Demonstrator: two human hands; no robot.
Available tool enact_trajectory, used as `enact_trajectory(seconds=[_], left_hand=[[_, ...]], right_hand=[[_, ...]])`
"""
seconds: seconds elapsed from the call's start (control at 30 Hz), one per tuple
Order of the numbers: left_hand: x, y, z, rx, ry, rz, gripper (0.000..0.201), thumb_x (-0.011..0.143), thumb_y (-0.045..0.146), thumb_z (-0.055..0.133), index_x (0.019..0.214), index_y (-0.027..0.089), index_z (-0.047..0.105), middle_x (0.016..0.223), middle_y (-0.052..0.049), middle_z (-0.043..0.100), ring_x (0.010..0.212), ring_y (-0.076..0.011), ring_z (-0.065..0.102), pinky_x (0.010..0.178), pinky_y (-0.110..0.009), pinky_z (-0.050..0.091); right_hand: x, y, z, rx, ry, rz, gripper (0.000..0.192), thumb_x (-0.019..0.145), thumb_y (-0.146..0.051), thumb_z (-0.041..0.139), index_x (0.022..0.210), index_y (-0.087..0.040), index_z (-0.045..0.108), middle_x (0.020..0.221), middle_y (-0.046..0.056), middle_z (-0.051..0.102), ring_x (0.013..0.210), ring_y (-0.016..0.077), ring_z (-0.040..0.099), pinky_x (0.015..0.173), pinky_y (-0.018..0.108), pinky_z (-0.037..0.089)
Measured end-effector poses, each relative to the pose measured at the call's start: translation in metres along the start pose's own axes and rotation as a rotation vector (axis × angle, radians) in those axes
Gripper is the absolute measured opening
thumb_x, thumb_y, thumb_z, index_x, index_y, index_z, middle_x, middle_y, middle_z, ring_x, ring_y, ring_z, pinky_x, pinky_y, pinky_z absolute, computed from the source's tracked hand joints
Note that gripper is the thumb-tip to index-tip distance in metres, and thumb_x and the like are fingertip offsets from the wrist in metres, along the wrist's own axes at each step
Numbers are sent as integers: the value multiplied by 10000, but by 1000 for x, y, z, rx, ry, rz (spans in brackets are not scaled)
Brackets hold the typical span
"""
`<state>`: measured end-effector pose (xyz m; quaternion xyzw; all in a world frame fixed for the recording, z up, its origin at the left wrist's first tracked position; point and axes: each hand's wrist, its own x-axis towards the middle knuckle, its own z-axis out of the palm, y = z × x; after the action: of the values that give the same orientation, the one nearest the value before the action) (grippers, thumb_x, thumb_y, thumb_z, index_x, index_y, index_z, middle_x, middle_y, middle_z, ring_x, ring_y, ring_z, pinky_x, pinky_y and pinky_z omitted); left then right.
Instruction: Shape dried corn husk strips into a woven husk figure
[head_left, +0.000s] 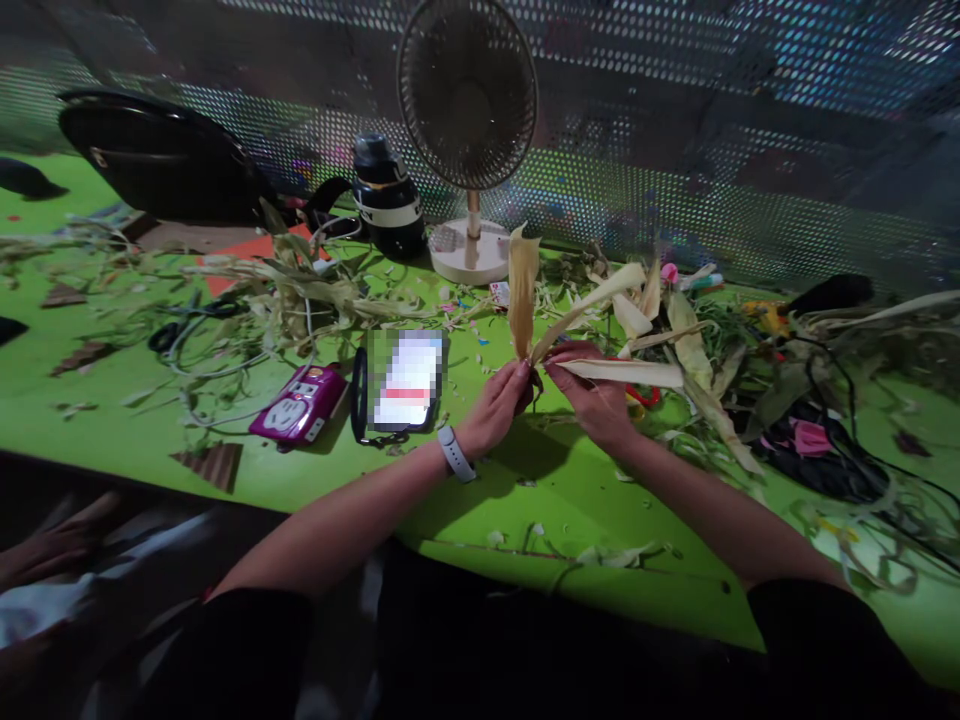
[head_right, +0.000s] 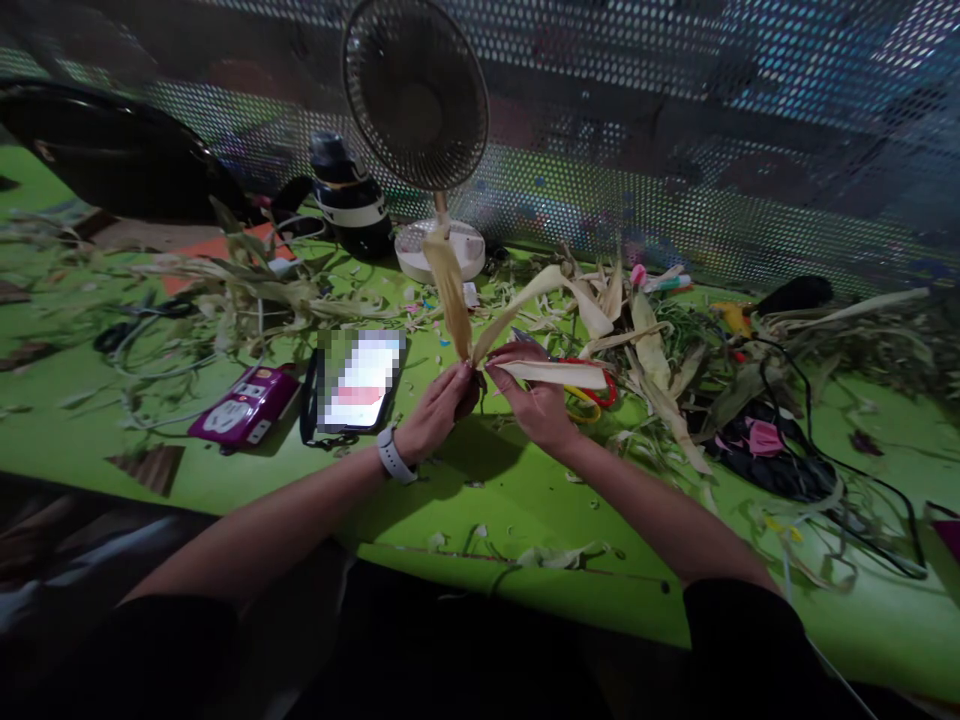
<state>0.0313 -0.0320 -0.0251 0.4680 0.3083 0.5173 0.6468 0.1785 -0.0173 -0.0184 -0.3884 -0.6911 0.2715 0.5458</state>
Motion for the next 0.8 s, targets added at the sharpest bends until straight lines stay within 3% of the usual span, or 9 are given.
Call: enact_trajectory(seconds=[0.27,0.4,0.53,0.8], left_hand=[[0,4,-6,48,-98,-19,323,877,435,513,704,176,429,558,46,434,481,-65,364,471,-214,297],[2,2,-8,52,-132,-29,322,855,478,544,817,161,502,675,9,550,602,-86,506,607,-233,426],[4,-3,-9,18,-129,-27,338,829,480,587,901,156,528,720,-5,590,656,-102,555,670,-257,466],[2,-7,-10,-119,-153,-102,281,843,429,585,851,154,528,691,-6,597,570,-89,547,579,-220,440]], right_hand=[[4,4,-1,44,24,17,32,835,-268,634,864,-264,649,924,16,649,929,180,619,927,391,496],[3,4,0,70,42,62,40,824,-279,648,860,-261,644,934,17,655,942,182,622,937,398,492],[2,6,1,96,60,128,81,808,-301,661,852,-239,634,954,18,659,924,178,627,896,380,518],[2,4,-3,-50,37,-45,61,819,-255,649,880,-260,651,939,18,670,905,172,628,870,361,520]])
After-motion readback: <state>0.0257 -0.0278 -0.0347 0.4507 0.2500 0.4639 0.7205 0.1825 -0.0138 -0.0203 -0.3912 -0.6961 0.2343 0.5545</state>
